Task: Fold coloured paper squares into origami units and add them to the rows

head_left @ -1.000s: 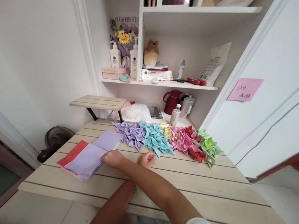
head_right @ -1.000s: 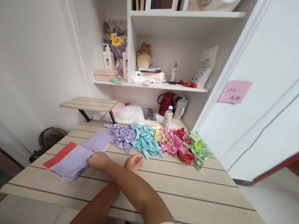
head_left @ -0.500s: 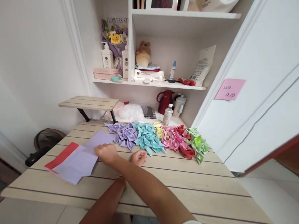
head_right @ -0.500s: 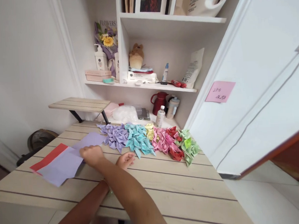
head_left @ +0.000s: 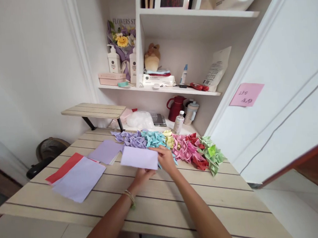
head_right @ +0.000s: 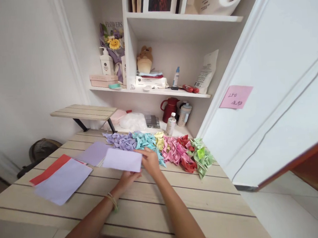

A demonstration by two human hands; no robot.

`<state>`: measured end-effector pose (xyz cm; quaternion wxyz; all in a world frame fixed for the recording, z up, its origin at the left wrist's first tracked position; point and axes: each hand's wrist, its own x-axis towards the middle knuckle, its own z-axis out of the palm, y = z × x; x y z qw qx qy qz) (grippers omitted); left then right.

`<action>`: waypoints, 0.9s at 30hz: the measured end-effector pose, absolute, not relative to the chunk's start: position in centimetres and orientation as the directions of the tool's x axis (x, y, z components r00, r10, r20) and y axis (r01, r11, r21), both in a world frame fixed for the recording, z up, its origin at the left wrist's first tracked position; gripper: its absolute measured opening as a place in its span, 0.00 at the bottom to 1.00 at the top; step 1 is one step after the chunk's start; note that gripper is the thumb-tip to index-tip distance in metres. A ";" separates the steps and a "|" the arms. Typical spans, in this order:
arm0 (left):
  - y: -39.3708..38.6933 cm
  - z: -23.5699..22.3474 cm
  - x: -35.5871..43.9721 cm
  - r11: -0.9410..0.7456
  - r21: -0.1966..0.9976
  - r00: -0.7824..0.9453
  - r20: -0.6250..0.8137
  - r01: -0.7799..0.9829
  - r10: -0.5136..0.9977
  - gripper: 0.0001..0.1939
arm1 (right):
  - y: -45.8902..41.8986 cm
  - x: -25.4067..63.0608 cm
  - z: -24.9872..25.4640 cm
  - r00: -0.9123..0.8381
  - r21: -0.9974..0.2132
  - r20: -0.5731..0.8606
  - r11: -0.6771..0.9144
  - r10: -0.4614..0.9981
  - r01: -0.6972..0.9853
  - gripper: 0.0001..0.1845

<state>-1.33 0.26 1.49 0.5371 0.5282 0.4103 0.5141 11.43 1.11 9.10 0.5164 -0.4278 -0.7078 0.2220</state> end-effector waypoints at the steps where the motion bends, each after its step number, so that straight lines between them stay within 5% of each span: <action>1: 0.1 1.7 -1.4 -0.083 0.988 0.169 0.105 -0.133 0.980 0.21 | 0.8 14.0 8.7 -0.084 -0.775 0.528 0.520 0.845 0.358 0.15; 6: -0.2 3.0 -1.9 -0.158 0.966 0.214 0.202 -0.206 0.956 0.35 | -1.6 20.8 6.4 -0.035 -0.850 0.450 0.440 0.892 0.289 0.10; 10: 0.0 3.3 -1.8 -0.230 0.970 0.108 0.237 -0.076 0.965 0.24 | -2.5 20.4 4.9 -0.048 -0.906 0.365 0.366 0.930 0.210 0.15; 16: 0.6 3.0 -1.7 -0.044 0.996 0.182 0.057 -0.074 0.982 0.17 | -2.5 19.2 4.0 -0.108 -0.977 0.208 0.213 0.972 0.032 0.21; 23: 0.3 3.7 -1.7 0.056 0.990 0.230 -0.025 -0.128 0.973 0.20 | -2.2 19.3 3.6 -0.060 -0.967 0.088 0.071 0.994 -0.243 0.20; 27: 0.5 3.9 -2.2 0.043 0.974 0.168 -0.006 -0.221 0.986 0.12 | -2.1 19.4 3.5 -0.070 -0.955 0.102 0.078 0.992 -0.286 0.12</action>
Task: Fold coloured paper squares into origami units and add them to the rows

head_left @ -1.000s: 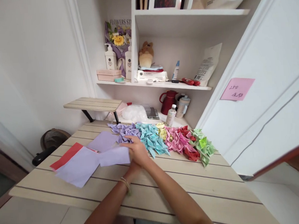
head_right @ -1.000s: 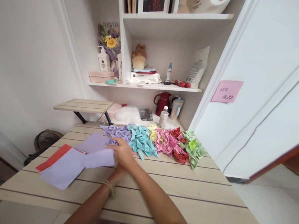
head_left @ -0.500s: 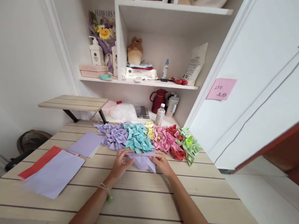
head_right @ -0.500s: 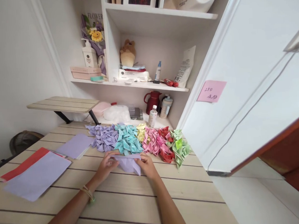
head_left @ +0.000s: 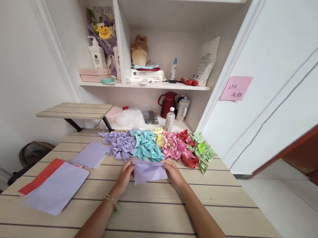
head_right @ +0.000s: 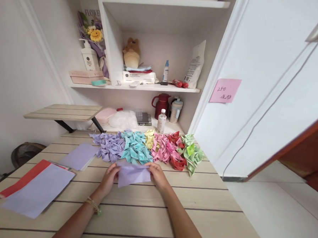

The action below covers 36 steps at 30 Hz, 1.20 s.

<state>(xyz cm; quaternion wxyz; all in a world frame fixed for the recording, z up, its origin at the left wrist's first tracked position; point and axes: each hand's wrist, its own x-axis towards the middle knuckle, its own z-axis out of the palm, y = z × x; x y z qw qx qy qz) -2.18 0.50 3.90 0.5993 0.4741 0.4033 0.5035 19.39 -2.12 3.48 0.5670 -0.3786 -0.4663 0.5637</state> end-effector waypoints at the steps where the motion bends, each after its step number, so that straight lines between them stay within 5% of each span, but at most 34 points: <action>1: 0.6 3.9 -2.3 0.035 0.971 0.164 0.005 -0.238 0.986 0.10 | -2.2 19.4 3.5 -0.081 -0.955 0.108 0.081 0.991 -0.285 0.11; 6: 0.6 4.4 -2.4 0.022 0.945 0.174 0.037 -0.328 0.984 0.16 | -2.7 19.8 4.1 -0.150 -0.964 0.155 0.116 0.976 -0.241 0.15; 10: 0.5 4.5 -2.1 0.092 0.896 0.204 -0.002 -0.434 0.979 0.29 | -3.0 19.7 4.5 -0.181 -0.954 0.289 0.299 0.940 0.031 0.21; 15: 0.8 3.7 -2.0 0.118 0.934 0.171 -0.062 -0.338 0.983 0.34 | -3.5 19.0 4.6 -0.299 -0.880 0.311 0.392 0.902 0.268 0.19; 20: 0.5 3.5 -2.2 0.175 0.950 0.273 -0.101 -0.259 0.957 0.28 | -4.1 18.6 5.3 -0.420 -0.903 0.250 0.367 0.872 0.224 0.18; 25: -0.3 4.2 -2.2 0.218 0.950 0.395 -0.116 -0.224 0.911 0.33 | -4.2 17.8 5.5 -0.517 -0.913 0.284 0.392 0.808 0.112 0.12; 32: -0.3 4.4 -1.8 0.209 0.939 0.455 -0.065 -0.273 0.888 0.34 | -3.6 16.2 3.3 -0.134 -0.886 0.398 0.418 0.907 0.200 0.06; 36: 0.0 3.8 -1.7 0.164 0.972 0.409 -0.081 -0.171 0.909 0.31 | -3.4 16.6 3.2 -0.070 -0.864 0.454 0.458 0.888 0.210 0.07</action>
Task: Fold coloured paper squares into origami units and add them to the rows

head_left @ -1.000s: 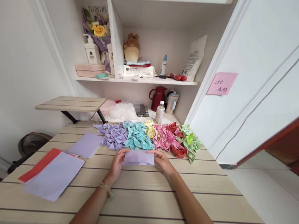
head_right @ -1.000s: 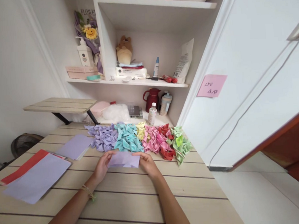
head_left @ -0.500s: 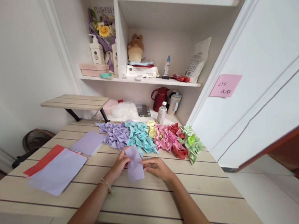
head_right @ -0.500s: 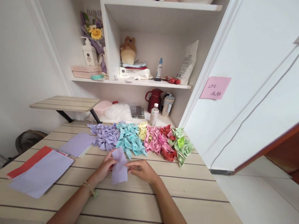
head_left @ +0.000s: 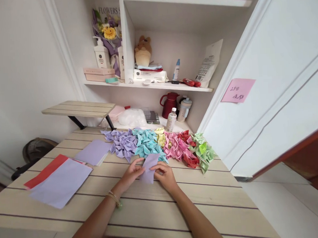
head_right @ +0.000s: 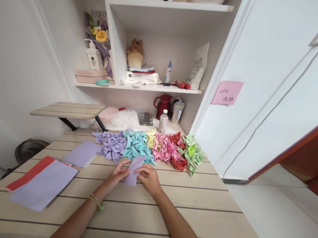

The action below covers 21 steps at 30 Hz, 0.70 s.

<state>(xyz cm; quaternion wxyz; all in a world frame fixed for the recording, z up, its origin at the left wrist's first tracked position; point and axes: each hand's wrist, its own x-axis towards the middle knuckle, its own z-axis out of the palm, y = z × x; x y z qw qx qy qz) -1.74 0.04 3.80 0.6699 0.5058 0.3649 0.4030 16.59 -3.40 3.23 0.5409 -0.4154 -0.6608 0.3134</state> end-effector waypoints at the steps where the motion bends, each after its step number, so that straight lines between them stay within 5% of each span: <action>1: 0.2 3.6 -1.8 0.150 0.978 0.380 -0.084 -0.148 0.921 0.31 | -3.4 16.8 3.4 -0.082 -0.851 0.472 0.478 0.878 0.220 0.07; 7: 0.5 3.3 -2.0 0.101 0.986 0.345 -0.048 -0.136 0.937 0.32 | -3.6 17.4 4.2 -0.162 -0.814 0.475 0.501 0.865 0.295 0.05; 11: 0.0 3.8 -1.7 0.116 0.982 0.434 -0.039 -0.152 0.900 0.28 | -3.5 16.9 3.5 -0.024 -0.871 0.403 0.391 0.915 0.299 0.07; 17: -0.7 4.0 -1.1 0.000 0.997 0.470 0.035 -0.075 0.882 0.18 | -3.2 15.9 2.7 0.060 -0.960 0.272 0.275 0.961 -0.051 0.39; 21: -0.6 3.7 -1.3 -0.040 0.999 0.433 0.043 -0.016 0.900 0.11 | -2.9 16.0 2.8 0.085 -0.959 0.249 0.258 0.965 -0.115 0.32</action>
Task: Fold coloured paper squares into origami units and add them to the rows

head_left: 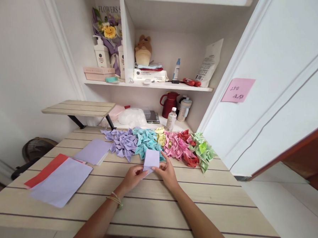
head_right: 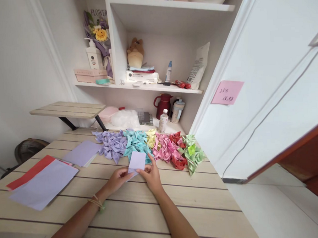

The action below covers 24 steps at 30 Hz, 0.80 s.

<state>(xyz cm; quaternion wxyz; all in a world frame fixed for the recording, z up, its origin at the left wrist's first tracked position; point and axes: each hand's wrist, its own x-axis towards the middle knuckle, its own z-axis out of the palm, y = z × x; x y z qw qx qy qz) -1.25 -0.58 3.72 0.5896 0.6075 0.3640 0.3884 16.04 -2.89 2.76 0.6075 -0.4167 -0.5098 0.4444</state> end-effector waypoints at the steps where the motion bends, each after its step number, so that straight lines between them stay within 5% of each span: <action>1: -0.5 3.6 -1.3 -0.034 0.999 0.434 0.035 -0.008 0.900 0.13 | -2.8 16.2 2.8 0.093 -0.959 0.252 0.262 0.963 -0.107 0.27; 5: -0.3 3.0 -1.4 0.026 1.000 0.455 -0.018 -0.012 0.890 0.13 | -2.7 16.9 2.7 0.098 -0.960 0.269 0.275 0.958 -0.054 0.13; 10: -0.1 3.0 -1.6 0.109 0.986 0.455 -0.041 -0.125 0.889 0.19 | -3.4 17.2 2.9 -0.075 -0.973 0.229 0.228 0.970 -0.025 0.22; 15: -0.2 3.7 -2.0 0.144 0.961 0.476 -0.014 -0.237 0.879 0.24 | -3.7 16.5 3.2 -0.208 -0.981 0.195 0.191 0.959 -0.037 0.19; 24: -0.2 3.5 -1.6 0.106 0.986 0.455 -0.035 -0.131 0.890 0.32 | -3.1 16.6 2.6 -0.141 -0.985 0.174 0.172 0.975 -0.029 0.15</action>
